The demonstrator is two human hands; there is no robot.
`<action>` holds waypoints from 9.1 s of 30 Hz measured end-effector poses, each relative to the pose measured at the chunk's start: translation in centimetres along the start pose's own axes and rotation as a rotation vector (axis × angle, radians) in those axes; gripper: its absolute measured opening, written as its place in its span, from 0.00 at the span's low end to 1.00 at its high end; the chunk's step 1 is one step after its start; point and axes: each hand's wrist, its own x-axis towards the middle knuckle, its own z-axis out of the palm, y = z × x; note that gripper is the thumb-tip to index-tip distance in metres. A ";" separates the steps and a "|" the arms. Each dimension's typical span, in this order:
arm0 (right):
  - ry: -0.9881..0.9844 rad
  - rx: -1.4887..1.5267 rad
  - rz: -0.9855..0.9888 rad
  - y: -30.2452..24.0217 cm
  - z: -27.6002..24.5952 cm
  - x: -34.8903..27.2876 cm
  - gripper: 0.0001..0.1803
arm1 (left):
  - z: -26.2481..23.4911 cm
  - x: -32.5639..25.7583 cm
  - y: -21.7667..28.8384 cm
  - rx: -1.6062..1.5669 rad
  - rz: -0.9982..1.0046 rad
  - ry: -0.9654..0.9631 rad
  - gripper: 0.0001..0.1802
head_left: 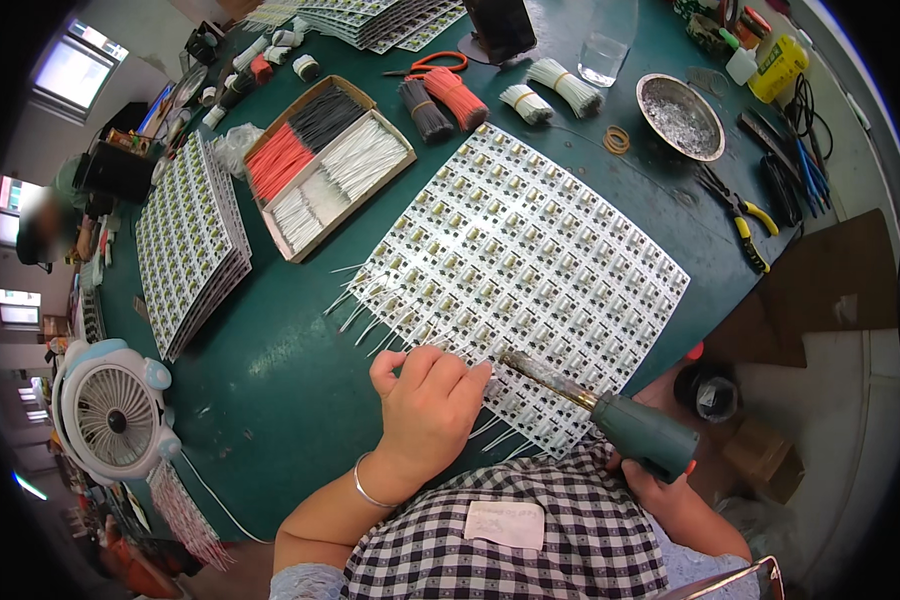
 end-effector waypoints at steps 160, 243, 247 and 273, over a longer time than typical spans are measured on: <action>0.030 -0.159 -0.208 -2.1 -1.6 -1.0 0.17 | 0.2 0.3 1.7 -0.288 -0.007 -0.121 0.08; 0.046 0.042 0.086 -1.4 -3.3 -4.2 0.12 | -1.0 0.1 3.6 -0.301 0.091 0.036 0.15; 0.087 0.189 0.094 -2.2 -3.0 -3.7 0.13 | 0.3 -0.3 3.7 -0.297 0.113 -0.042 0.16; -0.136 -0.321 -0.162 -3.9 -3.4 -1.7 0.15 | 0.9 0.0 3.0 -0.374 0.043 -0.076 0.12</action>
